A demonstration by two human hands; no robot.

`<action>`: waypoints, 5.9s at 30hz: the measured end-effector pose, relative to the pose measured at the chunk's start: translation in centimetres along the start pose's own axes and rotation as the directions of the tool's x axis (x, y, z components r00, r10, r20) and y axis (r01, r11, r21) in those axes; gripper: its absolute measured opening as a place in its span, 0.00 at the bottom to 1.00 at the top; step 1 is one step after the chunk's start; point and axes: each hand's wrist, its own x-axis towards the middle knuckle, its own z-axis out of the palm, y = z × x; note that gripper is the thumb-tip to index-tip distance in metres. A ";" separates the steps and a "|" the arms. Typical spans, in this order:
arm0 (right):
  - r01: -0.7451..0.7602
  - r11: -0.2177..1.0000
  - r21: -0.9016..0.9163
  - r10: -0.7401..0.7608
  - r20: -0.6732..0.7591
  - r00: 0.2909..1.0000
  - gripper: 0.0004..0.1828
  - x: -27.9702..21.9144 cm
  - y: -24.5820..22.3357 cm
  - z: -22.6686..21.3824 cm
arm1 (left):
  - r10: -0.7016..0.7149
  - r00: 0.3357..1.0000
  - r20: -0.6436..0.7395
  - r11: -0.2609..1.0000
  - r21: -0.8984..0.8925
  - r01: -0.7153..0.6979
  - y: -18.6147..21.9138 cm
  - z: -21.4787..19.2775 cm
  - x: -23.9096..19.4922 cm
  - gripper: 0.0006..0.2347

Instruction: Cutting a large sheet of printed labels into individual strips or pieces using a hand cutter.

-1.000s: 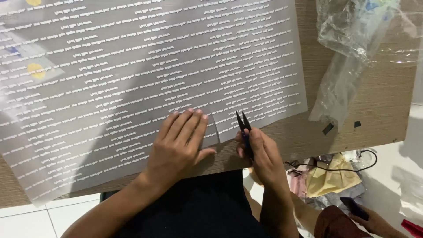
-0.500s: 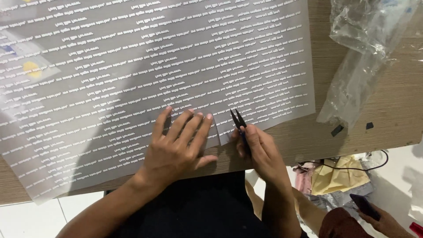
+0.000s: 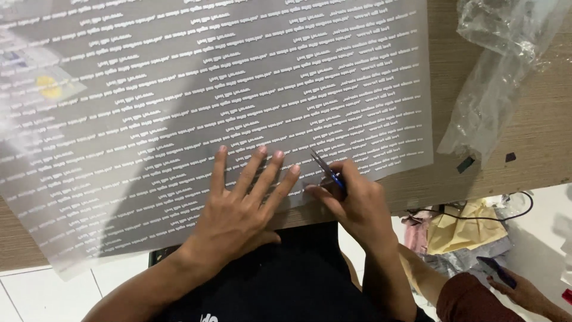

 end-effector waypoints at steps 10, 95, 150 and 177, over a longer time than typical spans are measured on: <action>-0.150 0.983 -0.107 0.143 -0.067 0.987 0.29 0.1 -1.2 -0.1 | 0.092 0.990 -0.110 0.995 -0.028 -0.096 -2.3 -0.5 0.2 0.37; -0.420 0.167 0.892 0.605 0.244 0.758 0.19 1.2 -9.6 3.6 | -0.042 0.895 -0.444 0.581 -0.740 -0.339 -5.1 1.4 -1.0 0.13; -0.416 0.397 0.818 0.593 0.116 0.797 0.24 5.4 -10.9 2.1 | -0.066 0.894 -0.444 0.464 -0.806 -0.366 -6.0 0.7 -0.9 0.12; -0.326 0.431 0.842 0.529 0.056 0.846 0.24 7.4 -10.8 2.3 | -0.085 0.879 -0.470 0.434 -0.811 -0.392 -6.2 0.6 -1.2 0.12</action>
